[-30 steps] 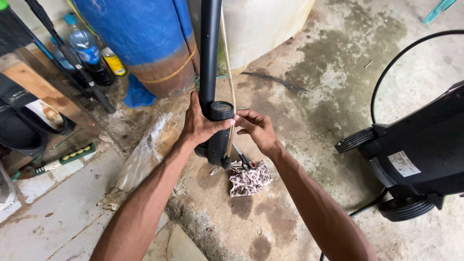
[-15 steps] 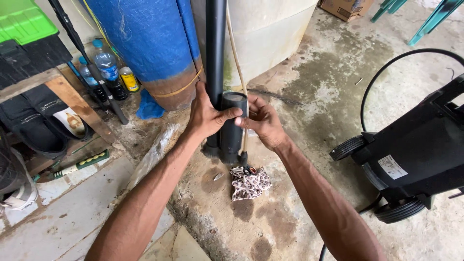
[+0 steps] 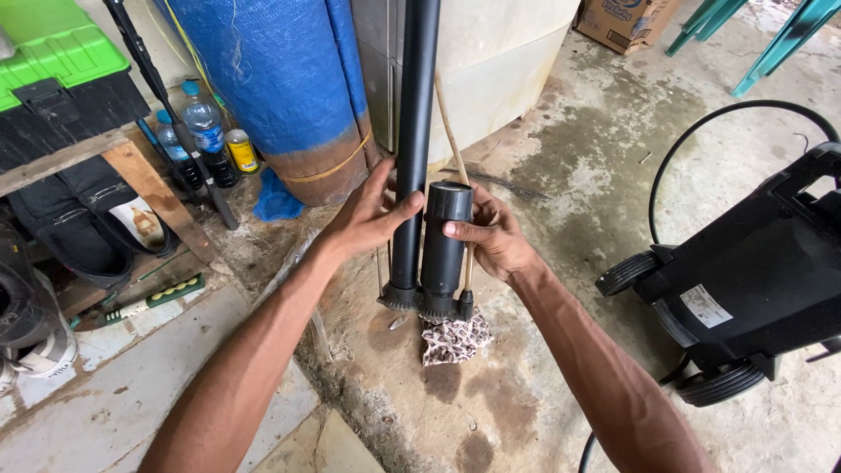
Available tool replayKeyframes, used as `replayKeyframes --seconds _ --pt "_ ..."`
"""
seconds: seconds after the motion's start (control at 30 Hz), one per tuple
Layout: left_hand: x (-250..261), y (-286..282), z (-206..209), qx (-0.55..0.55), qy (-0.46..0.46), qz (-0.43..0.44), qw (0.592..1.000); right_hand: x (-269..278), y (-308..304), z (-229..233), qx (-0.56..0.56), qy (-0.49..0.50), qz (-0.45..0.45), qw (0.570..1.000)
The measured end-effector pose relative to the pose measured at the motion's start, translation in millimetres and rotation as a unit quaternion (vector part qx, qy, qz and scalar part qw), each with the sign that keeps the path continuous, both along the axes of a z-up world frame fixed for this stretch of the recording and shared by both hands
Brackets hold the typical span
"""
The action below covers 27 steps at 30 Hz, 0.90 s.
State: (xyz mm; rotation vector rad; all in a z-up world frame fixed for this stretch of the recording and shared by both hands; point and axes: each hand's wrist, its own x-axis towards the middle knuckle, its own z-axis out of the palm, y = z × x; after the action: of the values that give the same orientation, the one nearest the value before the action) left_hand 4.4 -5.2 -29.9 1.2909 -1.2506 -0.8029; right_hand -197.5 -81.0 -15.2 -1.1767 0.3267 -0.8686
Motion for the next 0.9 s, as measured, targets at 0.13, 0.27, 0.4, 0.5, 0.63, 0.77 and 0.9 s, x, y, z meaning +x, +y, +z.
replayKeyframes --seconds 0.13,0.27,0.4,0.5,0.63,0.77,0.9 --pt "5.5 2.6 -7.9 0.002 0.011 -0.039 0.999 3.9 -13.4 -18.0 0.003 -0.017 0.007 1.0" --pt "6.7 -5.7 -47.7 0.052 0.064 -0.04 0.996 11.6 -19.3 -13.7 -0.001 -0.037 0.009 0.999" --pt "-23.4 23.0 4.1 -0.018 -0.022 -0.005 1.0 15.7 -8.0 4.6 0.001 -0.062 0.025 0.998" --pt "-13.7 25.8 5.8 -0.028 -0.039 -0.004 0.999 15.3 -18.2 1.4 0.013 -0.073 0.036 0.997" --pt "-10.6 30.5 24.7 -0.023 0.012 -0.034 0.999 8.2 -25.2 9.1 0.027 -0.083 0.052 0.995" --pt "1.2 18.7 16.3 -0.06 -0.009 -0.063 0.996 5.1 -41.9 7.5 0.037 -0.102 0.069 0.992" --pt "-4.3 17.7 23.7 -0.067 0.028 -0.08 0.994 6.6 -47.4 6.6 0.054 -0.129 0.084 0.987"
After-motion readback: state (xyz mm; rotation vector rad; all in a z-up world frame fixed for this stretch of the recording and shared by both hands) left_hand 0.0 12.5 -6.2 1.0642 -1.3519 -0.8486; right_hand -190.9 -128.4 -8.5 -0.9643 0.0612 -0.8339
